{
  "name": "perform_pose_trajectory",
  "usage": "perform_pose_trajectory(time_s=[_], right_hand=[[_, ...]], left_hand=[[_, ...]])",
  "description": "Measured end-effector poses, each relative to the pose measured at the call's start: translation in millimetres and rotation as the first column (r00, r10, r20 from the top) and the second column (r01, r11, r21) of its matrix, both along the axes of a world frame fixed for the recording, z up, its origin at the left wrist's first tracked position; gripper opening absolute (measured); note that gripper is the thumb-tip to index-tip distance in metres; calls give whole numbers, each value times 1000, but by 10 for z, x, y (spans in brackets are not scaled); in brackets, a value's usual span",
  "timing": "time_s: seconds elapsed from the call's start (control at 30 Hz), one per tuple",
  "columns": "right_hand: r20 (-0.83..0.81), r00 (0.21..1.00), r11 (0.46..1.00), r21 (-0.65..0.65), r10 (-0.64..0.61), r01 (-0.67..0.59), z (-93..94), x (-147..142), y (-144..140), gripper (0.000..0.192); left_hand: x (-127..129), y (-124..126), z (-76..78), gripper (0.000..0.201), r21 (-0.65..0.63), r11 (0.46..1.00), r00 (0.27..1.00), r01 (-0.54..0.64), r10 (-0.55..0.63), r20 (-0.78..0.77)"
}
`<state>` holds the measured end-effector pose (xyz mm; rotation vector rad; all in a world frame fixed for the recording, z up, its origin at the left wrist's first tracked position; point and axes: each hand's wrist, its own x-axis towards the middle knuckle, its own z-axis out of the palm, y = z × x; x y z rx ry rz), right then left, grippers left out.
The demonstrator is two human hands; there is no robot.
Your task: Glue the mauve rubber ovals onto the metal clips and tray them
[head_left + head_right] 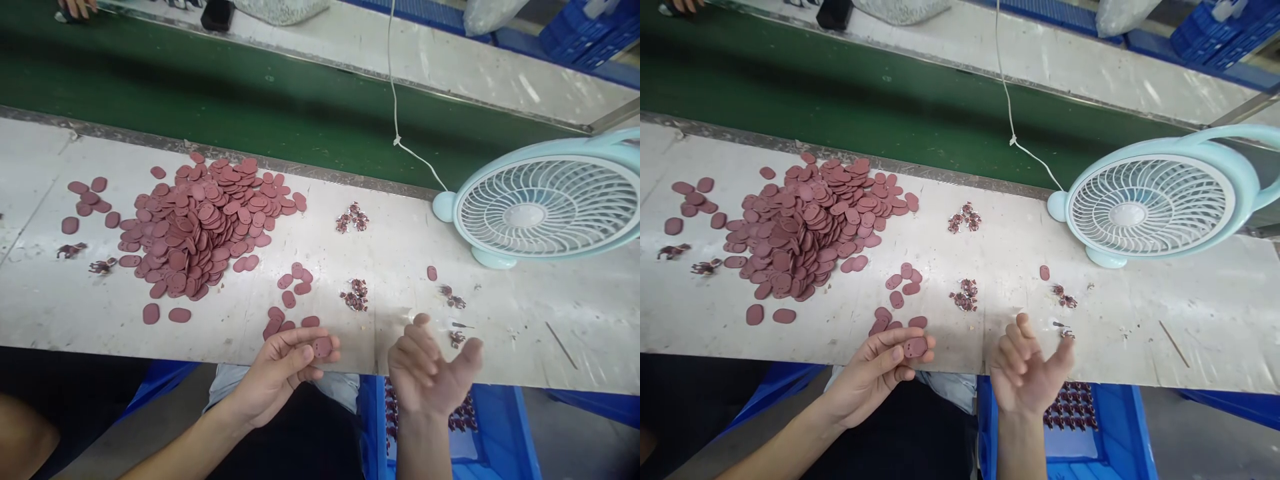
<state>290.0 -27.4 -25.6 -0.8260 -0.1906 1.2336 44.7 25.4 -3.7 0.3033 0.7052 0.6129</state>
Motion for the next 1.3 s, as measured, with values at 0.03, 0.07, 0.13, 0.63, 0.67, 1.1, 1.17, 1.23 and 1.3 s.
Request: perform_pose_trajectory(time_s=[0.03,0.07,0.13,0.63,0.67,1.1,1.17,1.23,1.3], right_hand=[[281,959,995,-96,22,5,44,-100,17,22],[519,850,982,-188,95,5,74,-186,51,18],[825,494,948,-318,275,4,88,-295,149,20],[813,-130,822,-551,568,141,134,-263,164,21],[807,-128,817,-561,576,137,126,-268,172,19],[543,676,865,-369,498,-341,552,-532,-134,15],[536,681,864,-366,499,-345,583,-582,-136,16],[557,665,865,-373,497,-334,596,-614,-109,16],[568,645,858,-389,510,-336,603,-630,-73,15]], left_hand=[[-1,3,-3,25,-2,1000,1000,-6,6,-4],[0,4,-4,25,-3,1000,1000,-8,8,-3],[9,6,0,25,-3,1000,1000,-6,6,1],[12,-5,-2,25,-34,999,999,8,-9,-30],[18,-3,0,24,-30,999,999,11,-12,-31],[94,-79,5,25,154,988,994,-22,37,-98],[105,-81,4,24,179,984,996,-15,30,-81],[111,-76,4,22,205,979,998,-9,23,-66],[116,-68,2,19,219,976,998,-6,20,-64]])
